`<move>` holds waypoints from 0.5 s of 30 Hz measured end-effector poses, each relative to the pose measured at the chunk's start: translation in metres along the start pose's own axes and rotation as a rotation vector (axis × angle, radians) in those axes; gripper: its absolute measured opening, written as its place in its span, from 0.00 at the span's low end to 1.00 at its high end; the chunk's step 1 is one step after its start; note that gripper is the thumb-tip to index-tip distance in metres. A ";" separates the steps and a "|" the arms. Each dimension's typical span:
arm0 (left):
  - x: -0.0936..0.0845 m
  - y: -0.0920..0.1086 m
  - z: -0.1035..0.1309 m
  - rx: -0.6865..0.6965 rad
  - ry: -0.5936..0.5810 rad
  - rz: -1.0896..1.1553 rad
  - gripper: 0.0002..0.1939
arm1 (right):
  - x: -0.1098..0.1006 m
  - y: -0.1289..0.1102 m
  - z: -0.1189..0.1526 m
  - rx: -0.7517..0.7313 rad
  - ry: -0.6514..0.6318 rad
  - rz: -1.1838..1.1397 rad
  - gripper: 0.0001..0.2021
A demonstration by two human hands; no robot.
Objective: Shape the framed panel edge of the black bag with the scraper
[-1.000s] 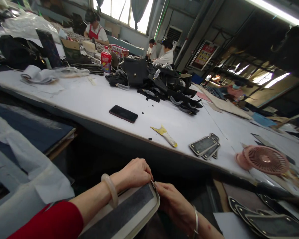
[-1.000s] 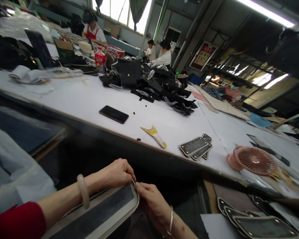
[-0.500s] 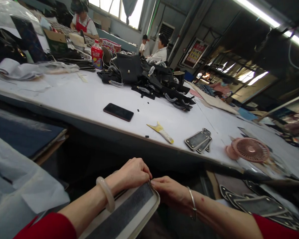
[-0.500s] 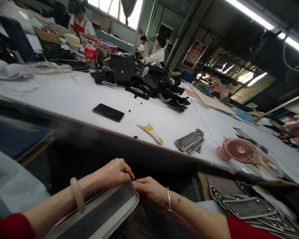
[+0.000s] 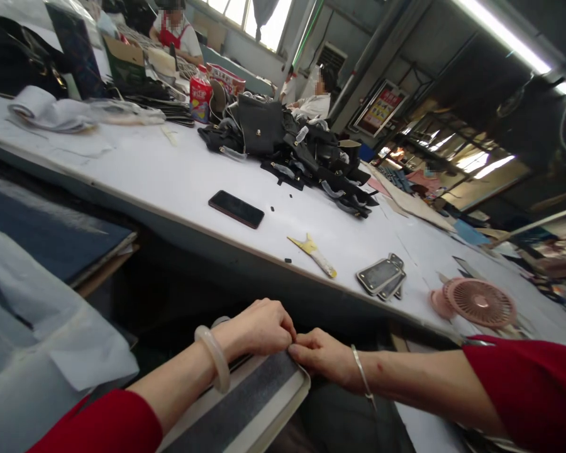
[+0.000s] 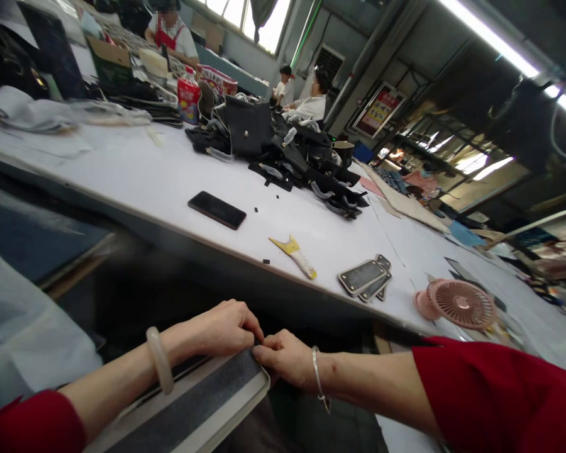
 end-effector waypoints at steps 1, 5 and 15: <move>-0.002 0.002 0.003 -0.001 -0.003 -0.004 0.21 | 0.000 0.001 0.000 -0.017 0.002 -0.006 0.27; -0.023 0.004 0.024 -0.056 0.062 -0.039 0.27 | 0.003 0.004 0.001 -0.117 0.013 -0.068 0.27; -0.064 -0.013 0.149 -0.263 0.656 -0.238 0.21 | -0.006 0.010 -0.001 -0.221 -0.024 -0.264 0.29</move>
Point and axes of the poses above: each hand's wrist, its own z-axis away from the middle knuckle, its own x-axis out of the palm, y = z × x, the point moved 10 cm from there along -z, towards the middle knuckle, and after that the axes turned 15 degrees about y, right-handed, at the moved point
